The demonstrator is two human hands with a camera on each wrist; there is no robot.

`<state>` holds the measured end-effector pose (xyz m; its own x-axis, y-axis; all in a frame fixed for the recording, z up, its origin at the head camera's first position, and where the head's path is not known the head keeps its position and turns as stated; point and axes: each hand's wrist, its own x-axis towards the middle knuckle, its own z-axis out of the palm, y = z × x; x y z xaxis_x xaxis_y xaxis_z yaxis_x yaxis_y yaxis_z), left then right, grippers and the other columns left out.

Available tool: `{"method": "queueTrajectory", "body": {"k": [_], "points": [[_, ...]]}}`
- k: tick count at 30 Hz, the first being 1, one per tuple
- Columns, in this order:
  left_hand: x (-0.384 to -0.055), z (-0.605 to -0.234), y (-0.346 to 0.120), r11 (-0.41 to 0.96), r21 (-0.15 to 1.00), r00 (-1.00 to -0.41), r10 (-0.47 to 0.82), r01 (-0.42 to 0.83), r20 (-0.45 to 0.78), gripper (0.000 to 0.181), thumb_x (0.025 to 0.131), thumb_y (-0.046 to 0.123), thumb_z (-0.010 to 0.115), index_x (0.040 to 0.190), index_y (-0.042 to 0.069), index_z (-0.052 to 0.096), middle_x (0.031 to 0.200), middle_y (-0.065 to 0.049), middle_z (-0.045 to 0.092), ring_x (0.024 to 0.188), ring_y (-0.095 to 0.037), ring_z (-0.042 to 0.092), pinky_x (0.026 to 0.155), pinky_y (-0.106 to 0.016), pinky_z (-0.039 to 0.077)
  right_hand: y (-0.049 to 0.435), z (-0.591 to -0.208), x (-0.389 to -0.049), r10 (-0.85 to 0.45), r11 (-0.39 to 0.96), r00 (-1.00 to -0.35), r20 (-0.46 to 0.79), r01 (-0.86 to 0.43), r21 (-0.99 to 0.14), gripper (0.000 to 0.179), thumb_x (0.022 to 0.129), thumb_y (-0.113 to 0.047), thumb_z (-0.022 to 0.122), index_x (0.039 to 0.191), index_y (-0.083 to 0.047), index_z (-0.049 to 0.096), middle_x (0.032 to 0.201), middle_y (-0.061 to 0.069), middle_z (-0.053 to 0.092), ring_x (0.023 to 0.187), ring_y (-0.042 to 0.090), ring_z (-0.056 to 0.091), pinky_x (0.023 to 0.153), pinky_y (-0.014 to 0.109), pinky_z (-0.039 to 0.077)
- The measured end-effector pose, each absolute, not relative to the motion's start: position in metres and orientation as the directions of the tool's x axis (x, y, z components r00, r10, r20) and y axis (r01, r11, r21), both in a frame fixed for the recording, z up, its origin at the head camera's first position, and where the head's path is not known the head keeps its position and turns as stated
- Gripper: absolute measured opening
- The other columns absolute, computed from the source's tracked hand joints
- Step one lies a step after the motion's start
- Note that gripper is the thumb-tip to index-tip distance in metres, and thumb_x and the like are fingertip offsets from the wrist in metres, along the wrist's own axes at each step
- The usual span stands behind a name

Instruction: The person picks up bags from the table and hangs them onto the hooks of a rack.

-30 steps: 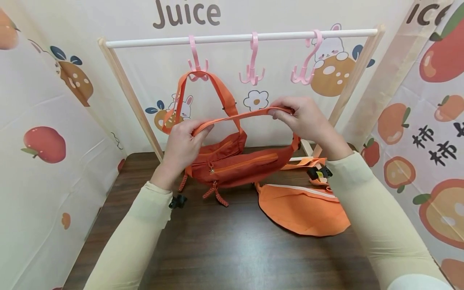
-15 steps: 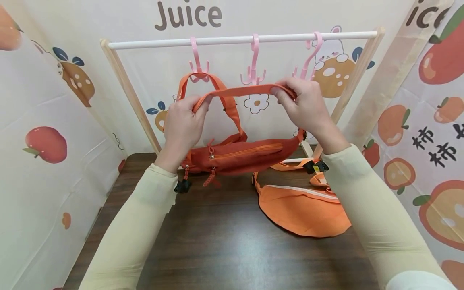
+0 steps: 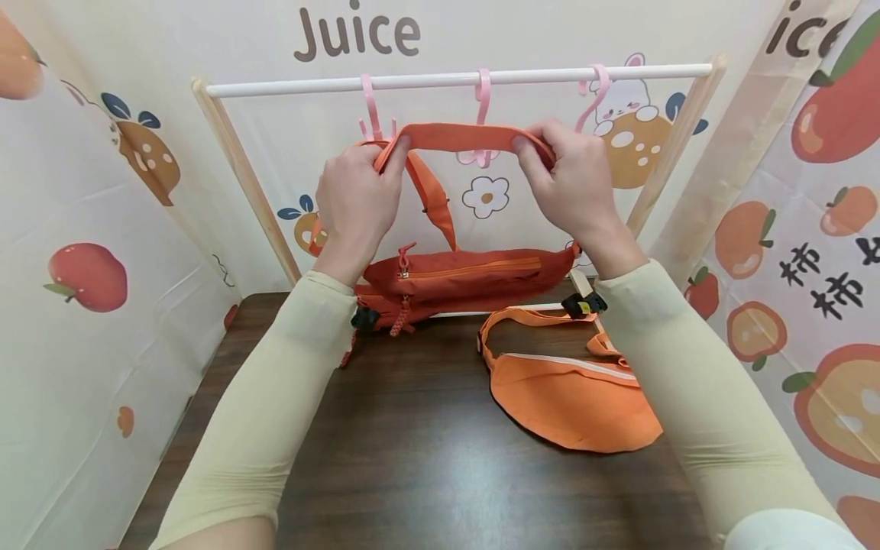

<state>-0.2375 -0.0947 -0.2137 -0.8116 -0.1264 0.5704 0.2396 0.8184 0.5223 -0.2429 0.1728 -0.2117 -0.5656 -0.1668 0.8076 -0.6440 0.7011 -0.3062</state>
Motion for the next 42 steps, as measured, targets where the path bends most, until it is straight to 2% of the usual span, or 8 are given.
{"method": "queueTrajectory", "body": {"k": [6,15,22,27,34,42], "points": [[-0.244,-0.206,-0.085,0.849,0.504,-0.833,-0.158,0.159,0.530,0.063,0.107,0.062,0.045,0.076,0.013,0.069,0.068,-0.005,0.062,0.060,-0.020,0.056,0.053,-0.031,0.040,0.169,-0.210,-0.245,-0.160,0.721,-0.574,0.803,-0.624,-0.302,0.035,0.110,-0.030,0.055,0.107,-0.001,0.075,0.074,0.010,0.061,0.061,0.016,0.043,0.057,0.028,0.030],[-0.256,-0.205,-0.072,0.863,0.492,-0.832,-0.184,0.119,0.524,0.054,0.110,0.052,0.046,0.076,0.014,0.066,0.068,-0.005,0.061,0.060,-0.021,0.059,0.052,-0.031,0.043,0.167,-0.212,-0.251,-0.148,0.736,-0.579,0.802,-0.605,-0.302,0.036,0.110,-0.031,0.054,0.107,0.000,0.073,0.075,0.011,0.062,0.061,0.016,0.045,0.057,0.027,0.032],[-0.264,-0.205,-0.062,0.925,0.368,-0.805,-0.141,0.101,0.576,0.051,0.113,0.036,0.041,0.075,0.013,0.066,0.068,-0.007,0.061,0.064,-0.025,0.060,0.055,-0.032,0.042,0.164,-0.217,-0.255,-0.152,0.742,-0.540,0.828,-0.615,-0.265,0.034,0.110,-0.027,0.054,0.104,0.001,0.073,0.073,0.011,0.061,0.059,0.015,0.043,0.054,0.027,0.031],[-0.266,-0.206,-0.057,0.936,0.343,-0.818,-0.137,0.078,0.559,0.048,0.114,0.036,0.041,0.083,0.012,0.069,0.070,-0.008,0.060,0.063,-0.025,0.060,0.054,-0.032,0.043,0.163,-0.219,-0.258,-0.160,0.750,-0.538,0.828,-0.612,-0.253,0.035,0.110,-0.027,0.052,0.104,0.002,0.071,0.073,0.013,0.060,0.059,0.019,0.045,0.055,0.030,0.032],[-0.269,-0.206,-0.055,0.952,0.301,-0.824,-0.130,0.051,0.551,0.046,0.114,0.035,0.042,0.108,0.008,0.079,0.076,-0.010,0.064,0.066,-0.026,0.062,0.057,-0.032,0.049,0.163,-0.219,-0.261,-0.158,0.757,-0.562,0.812,-0.597,-0.266,0.037,0.111,-0.028,0.051,0.106,0.004,0.070,0.075,0.014,0.062,0.060,0.024,0.049,0.056,0.032,0.034],[-0.275,-0.206,-0.053,0.955,0.291,-0.826,-0.125,0.050,0.549,0.046,0.114,0.034,0.042,0.111,0.008,0.080,0.077,-0.010,0.065,0.069,-0.027,0.062,0.056,-0.032,0.048,0.165,-0.218,-0.263,-0.141,0.768,-0.594,0.792,-0.571,-0.291,0.039,0.111,-0.031,0.051,0.108,0.002,0.071,0.082,0.015,0.068,0.063,0.024,0.055,0.057,0.029,0.039]]}}
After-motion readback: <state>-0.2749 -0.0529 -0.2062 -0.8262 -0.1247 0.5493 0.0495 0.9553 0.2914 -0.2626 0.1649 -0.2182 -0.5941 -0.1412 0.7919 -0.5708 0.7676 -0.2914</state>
